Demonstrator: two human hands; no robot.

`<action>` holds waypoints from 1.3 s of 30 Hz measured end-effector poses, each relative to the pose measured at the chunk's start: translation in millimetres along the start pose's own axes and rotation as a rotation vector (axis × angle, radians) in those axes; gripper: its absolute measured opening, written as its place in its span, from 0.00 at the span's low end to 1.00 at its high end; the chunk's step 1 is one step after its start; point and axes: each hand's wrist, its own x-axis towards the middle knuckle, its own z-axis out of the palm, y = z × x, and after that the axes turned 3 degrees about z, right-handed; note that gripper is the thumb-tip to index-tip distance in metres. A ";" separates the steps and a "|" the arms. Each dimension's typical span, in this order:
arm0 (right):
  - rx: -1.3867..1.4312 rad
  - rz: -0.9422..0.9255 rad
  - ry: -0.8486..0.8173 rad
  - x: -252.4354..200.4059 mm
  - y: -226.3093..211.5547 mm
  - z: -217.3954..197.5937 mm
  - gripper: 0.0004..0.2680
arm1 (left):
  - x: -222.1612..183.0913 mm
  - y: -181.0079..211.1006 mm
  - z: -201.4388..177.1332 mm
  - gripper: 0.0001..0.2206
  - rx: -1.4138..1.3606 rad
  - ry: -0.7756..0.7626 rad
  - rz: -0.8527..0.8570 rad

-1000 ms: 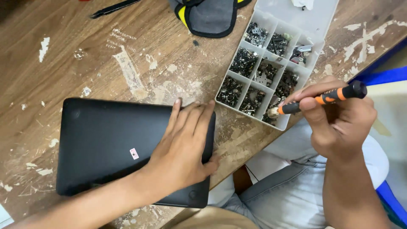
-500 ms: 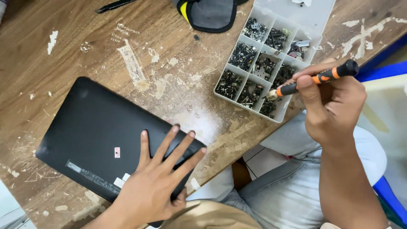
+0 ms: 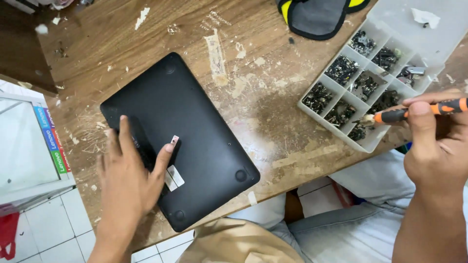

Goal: The person is securing the back cover of a laptop by installing multiple small screws using a precision screwdriver.

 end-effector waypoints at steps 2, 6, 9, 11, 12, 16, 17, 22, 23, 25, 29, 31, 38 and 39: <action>0.033 0.024 -0.004 0.1 0.3 3.8 0.08 | 3.5 5.6 7.1 0.46 -0.042 0.001 0.035; 0.120 0.087 -0.007 -2.0 -7.2 8.1 0.10 | 26.6 11.4 13.2 0.44 -0.160 0.023 0.155; 0.127 0.023 -0.009 -3.0 3.6 9.1 0.08 | 55.2 31.3 13.4 0.47 -0.077 -0.064 0.184; 0.111 0.028 0.000 -2.2 -4.5 11.5 0.08 | 74.8 45.0 9.9 0.47 -0.072 -0.089 0.241; 0.100 0.032 0.004 -1.9 -8.1 12.6 0.08 | 84.6 52.2 8.9 0.47 -0.065 -0.112 0.293; 0.044 -0.044 0.002 2.8 -11.8 10.3 0.10 | 122.6 74.0 22.2 0.44 -0.098 -0.061 0.499; 0.032 -0.041 0.016 3.0 -12.4 9.4 0.11 | 132.2 78.2 29.0 0.42 -0.121 0.005 0.629; 0.039 -0.028 0.075 6.2 -14.5 1.7 0.14 | 159.7 107.0 35.9 0.35 -0.210 0.048 0.966; 0.021 -0.023 0.092 6.2 -15.0 -1.2 0.14 | 163.1 110.8 35.1 0.35 -0.206 0.050 1.017; -0.008 -0.018 0.126 8.5 -16.0 -6.0 0.15 | 173.6 116.8 33.8 0.34 -0.208 0.055 1.087; 0.055 0.019 0.098 10.8 -30.2 -10.5 0.14 | 186.0 120.1 34.2 0.31 -0.227 0.079 1.184; 0.061 0.049 0.094 10.2 -36.6 -14.9 0.13 | 175.8 125.8 36.0 0.29 -0.213 0.107 1.187; -0.127 -0.079 0.011 20.3 -48.2 -19.5 0.09 | 86.0 190.8 30.6 0.27 -0.236 -0.073 1.358; -0.141 -0.093 0.003 21.8 -50.2 -18.6 0.08 | 76.6 196.9 33.1 0.28 -0.276 -0.140 1.435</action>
